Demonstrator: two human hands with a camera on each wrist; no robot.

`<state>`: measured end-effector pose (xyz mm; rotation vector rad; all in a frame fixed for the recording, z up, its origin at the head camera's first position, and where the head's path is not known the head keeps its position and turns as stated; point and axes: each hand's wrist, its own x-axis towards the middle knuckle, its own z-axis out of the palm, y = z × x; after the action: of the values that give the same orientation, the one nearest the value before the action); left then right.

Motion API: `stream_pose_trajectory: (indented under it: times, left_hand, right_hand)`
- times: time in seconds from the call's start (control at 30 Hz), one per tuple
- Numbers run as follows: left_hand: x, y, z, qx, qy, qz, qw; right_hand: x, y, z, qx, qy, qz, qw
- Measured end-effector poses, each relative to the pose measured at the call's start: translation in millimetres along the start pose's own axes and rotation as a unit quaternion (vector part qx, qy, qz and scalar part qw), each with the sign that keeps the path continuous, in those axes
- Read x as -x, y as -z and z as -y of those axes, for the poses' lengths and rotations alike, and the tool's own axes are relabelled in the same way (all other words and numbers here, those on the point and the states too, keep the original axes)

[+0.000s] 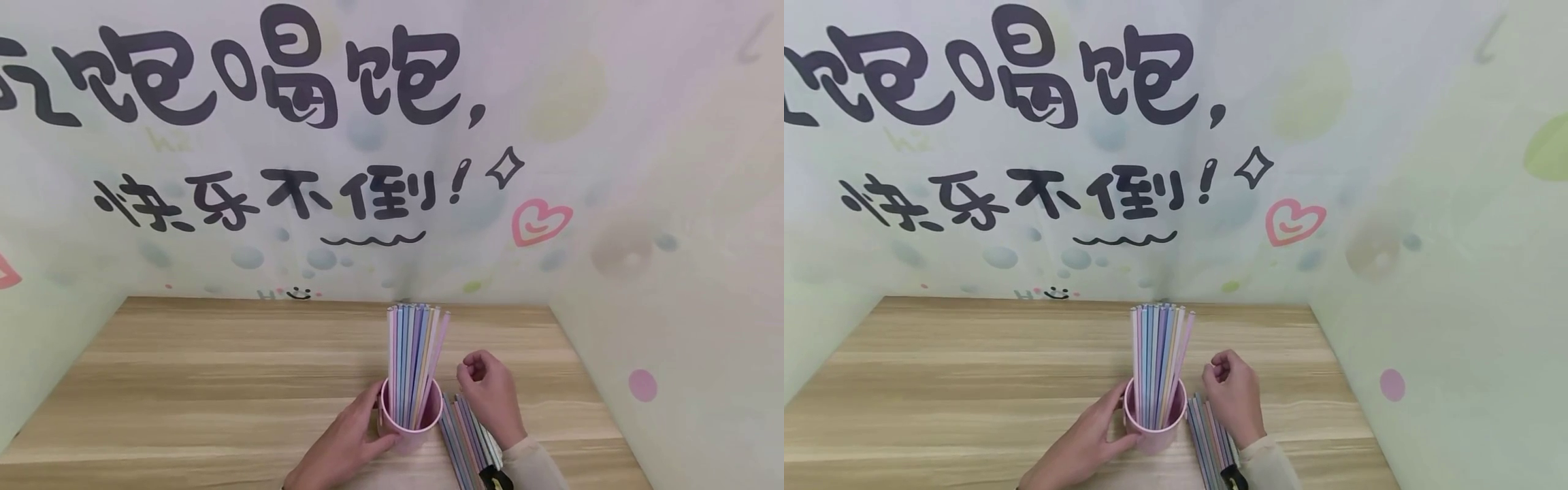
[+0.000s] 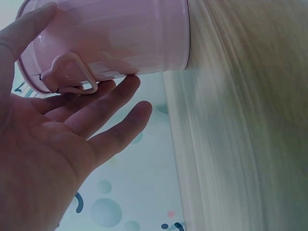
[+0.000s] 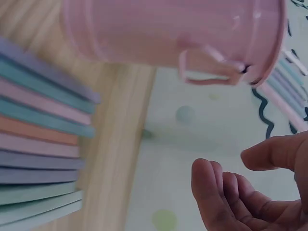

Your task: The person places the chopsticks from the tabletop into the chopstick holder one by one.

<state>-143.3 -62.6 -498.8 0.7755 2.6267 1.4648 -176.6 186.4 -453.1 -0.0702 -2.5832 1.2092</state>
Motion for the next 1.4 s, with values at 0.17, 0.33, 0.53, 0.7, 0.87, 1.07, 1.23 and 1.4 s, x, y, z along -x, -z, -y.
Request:
stream_pose_trajectory:
  times: [0.17,0.33,0.53,0.7,0.87,1.07,1.23,1.4]
  left_hand:
    - [-0.7,-0.1,0.5,0.003,0.0,-0.001,1.0]
    - [-1.0,-0.1,0.2,0.003,0.003,0.002,1.0]
    - [-2.1,-0.8,-0.4,0.007,0.012,0.007,0.9999]
    - [-2.5,-0.7,0.3,0.008,0.013,0.007,0.9999]
    - [-2.2,-0.7,0.3,0.005,0.012,0.005,0.9999]
    - [-1.3,-1.1,0.5,0.007,0.017,0.011,0.9998]
    - [-1.1,-1.4,1.0,0.004,0.009,0.007,0.9999]
    - [-0.9,-1.3,1.2,0.005,0.009,0.005,0.9999]
  right_hand:
    - [2.7,2,-17,0.034,-0.03,0.035,0.9984]
    - [7.0,5,-30,0.041,-0.049,0.049,0.9967]
    - [12.5,10,-46,0.075,-0.061,0.06,0.9936]
    - [16.5,12,-57,0.101,-0.099,0.082,0.9866]
    - [18.3,12,-65,0.111,-0.122,0.105,0.9806]
    - [20.8,13,-72,0.116,-0.134,0.127,0.9759]
    - [24.1,16,-76,0.127,-0.12,0.129,0.9761]
    - [25.5,20,-82,0.147,-0.122,0.122,0.9739]
